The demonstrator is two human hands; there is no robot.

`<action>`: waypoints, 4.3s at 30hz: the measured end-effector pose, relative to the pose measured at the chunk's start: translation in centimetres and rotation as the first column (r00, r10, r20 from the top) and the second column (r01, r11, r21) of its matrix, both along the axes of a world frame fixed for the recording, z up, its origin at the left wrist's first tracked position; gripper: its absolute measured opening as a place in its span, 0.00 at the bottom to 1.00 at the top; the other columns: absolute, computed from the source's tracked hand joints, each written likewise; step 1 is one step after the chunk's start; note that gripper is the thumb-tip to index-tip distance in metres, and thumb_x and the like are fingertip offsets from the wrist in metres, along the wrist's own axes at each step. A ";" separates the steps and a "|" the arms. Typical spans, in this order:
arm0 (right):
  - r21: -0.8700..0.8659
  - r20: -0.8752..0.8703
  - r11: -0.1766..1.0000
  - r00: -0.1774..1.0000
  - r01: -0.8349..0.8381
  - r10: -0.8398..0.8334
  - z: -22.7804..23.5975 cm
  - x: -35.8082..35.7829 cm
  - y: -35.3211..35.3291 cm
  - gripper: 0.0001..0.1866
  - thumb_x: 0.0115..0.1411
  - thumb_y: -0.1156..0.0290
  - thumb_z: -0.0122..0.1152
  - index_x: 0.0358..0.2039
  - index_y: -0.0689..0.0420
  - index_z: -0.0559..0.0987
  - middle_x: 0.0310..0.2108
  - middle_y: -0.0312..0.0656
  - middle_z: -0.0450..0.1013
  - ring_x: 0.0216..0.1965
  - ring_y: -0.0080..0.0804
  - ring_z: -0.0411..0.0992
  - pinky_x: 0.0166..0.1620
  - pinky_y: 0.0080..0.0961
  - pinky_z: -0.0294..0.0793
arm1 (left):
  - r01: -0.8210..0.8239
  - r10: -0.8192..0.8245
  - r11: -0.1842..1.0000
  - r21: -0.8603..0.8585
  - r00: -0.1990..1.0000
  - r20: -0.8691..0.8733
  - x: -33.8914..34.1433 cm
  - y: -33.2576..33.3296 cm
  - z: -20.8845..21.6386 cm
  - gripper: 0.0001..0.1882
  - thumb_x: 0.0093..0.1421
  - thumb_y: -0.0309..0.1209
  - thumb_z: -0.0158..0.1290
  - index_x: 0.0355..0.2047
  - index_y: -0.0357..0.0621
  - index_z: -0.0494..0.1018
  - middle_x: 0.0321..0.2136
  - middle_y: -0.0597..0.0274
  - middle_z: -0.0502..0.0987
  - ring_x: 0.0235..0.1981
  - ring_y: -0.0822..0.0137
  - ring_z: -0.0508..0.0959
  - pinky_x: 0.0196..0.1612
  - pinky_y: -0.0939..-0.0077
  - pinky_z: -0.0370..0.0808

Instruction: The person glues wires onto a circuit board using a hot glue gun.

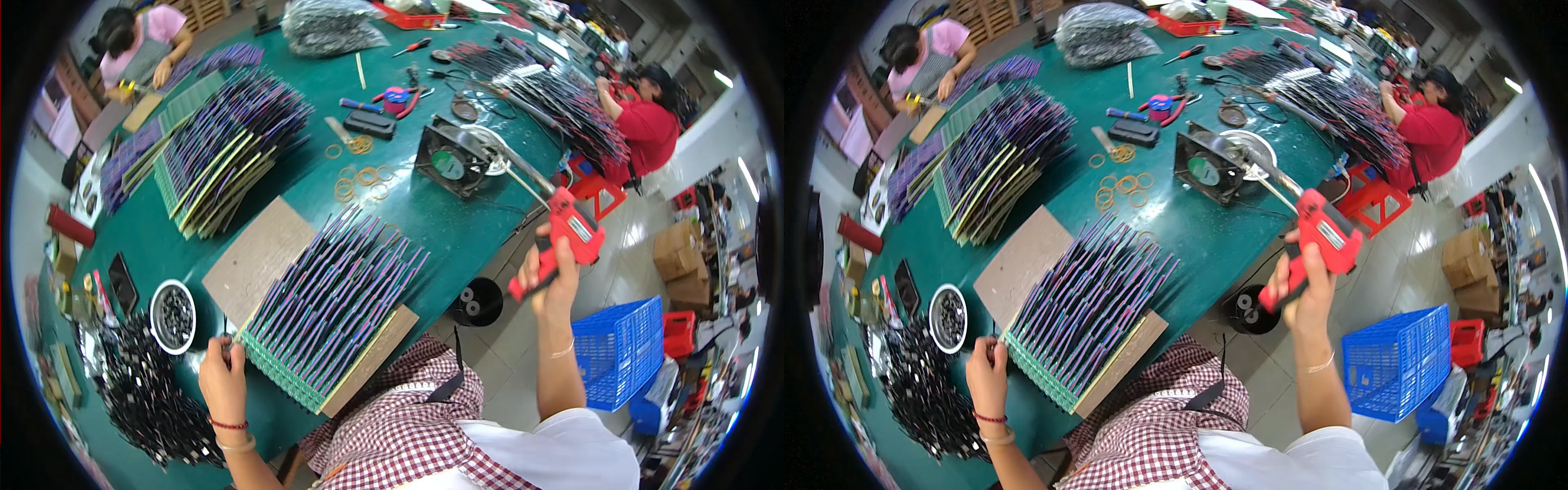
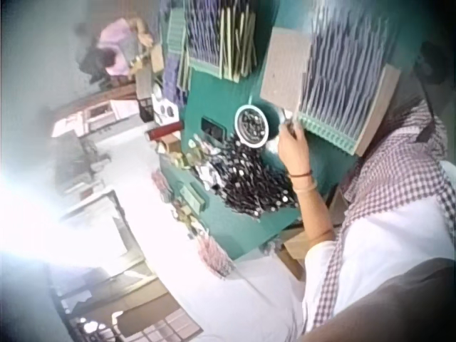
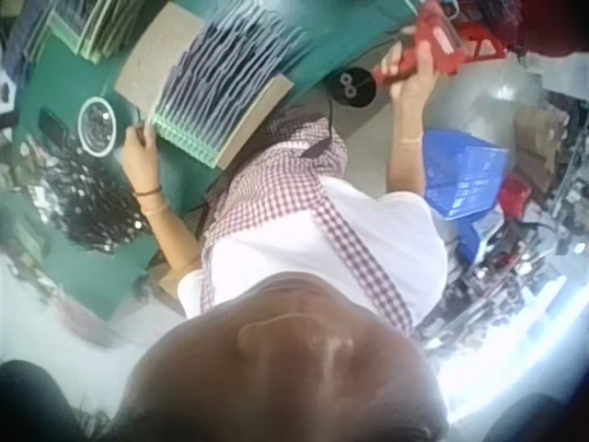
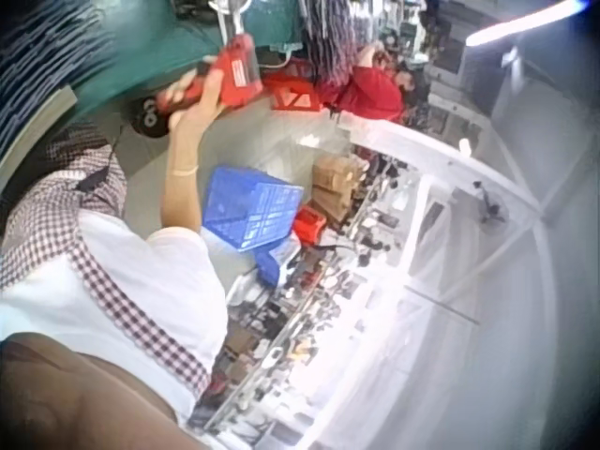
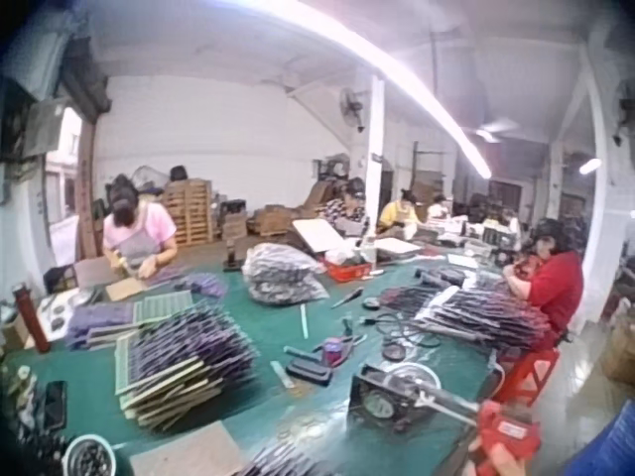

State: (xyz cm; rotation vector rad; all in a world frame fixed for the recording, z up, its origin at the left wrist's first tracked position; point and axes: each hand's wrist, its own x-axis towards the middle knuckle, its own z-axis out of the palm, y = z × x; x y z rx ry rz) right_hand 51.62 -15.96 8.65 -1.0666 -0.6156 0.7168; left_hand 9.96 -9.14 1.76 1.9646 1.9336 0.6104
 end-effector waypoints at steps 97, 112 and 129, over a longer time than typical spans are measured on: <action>0.602 -0.672 0.792 0.472 -0.101 0.570 -2.8 5.7 -4.5 0.18 0.59 0.60 0.49 0.38 0.64 0.69 0.14 0.32 0.56 0.10 0.14 0.51 0.12 0.10 0.55 | -0.311 0.209 0.909 0.279 0.916 0.341 2.9 -5.8 0.8 0.12 0.58 0.30 0.47 0.34 0.29 0.71 0.32 0.48 0.74 0.34 0.58 0.72 0.41 0.69 0.68; 0.780 -0.592 0.613 0.168 -0.126 0.788 -2.8 2.1 -0.7 0.18 0.58 0.60 0.52 0.40 0.64 0.69 0.12 0.37 0.61 0.10 0.19 0.59 0.12 0.14 0.65 | -0.407 0.318 0.887 0.221 0.882 0.348 2.4 -7.7 1.9 0.12 0.59 0.30 0.46 0.34 0.31 0.72 0.31 0.49 0.74 0.33 0.56 0.72 0.41 0.68 0.67; 0.860 -0.495 0.497 0.053 -0.113 0.867 -2.2 1.7 -0.3 0.18 0.59 0.61 0.53 0.38 0.65 0.68 0.12 0.40 0.63 0.09 0.21 0.61 0.12 0.16 0.68 | -0.357 0.272 0.903 0.240 0.906 0.324 3.3 -7.3 1.7 0.11 0.60 0.29 0.46 0.34 0.30 0.71 0.31 0.50 0.74 0.33 0.57 0.73 0.41 0.69 0.68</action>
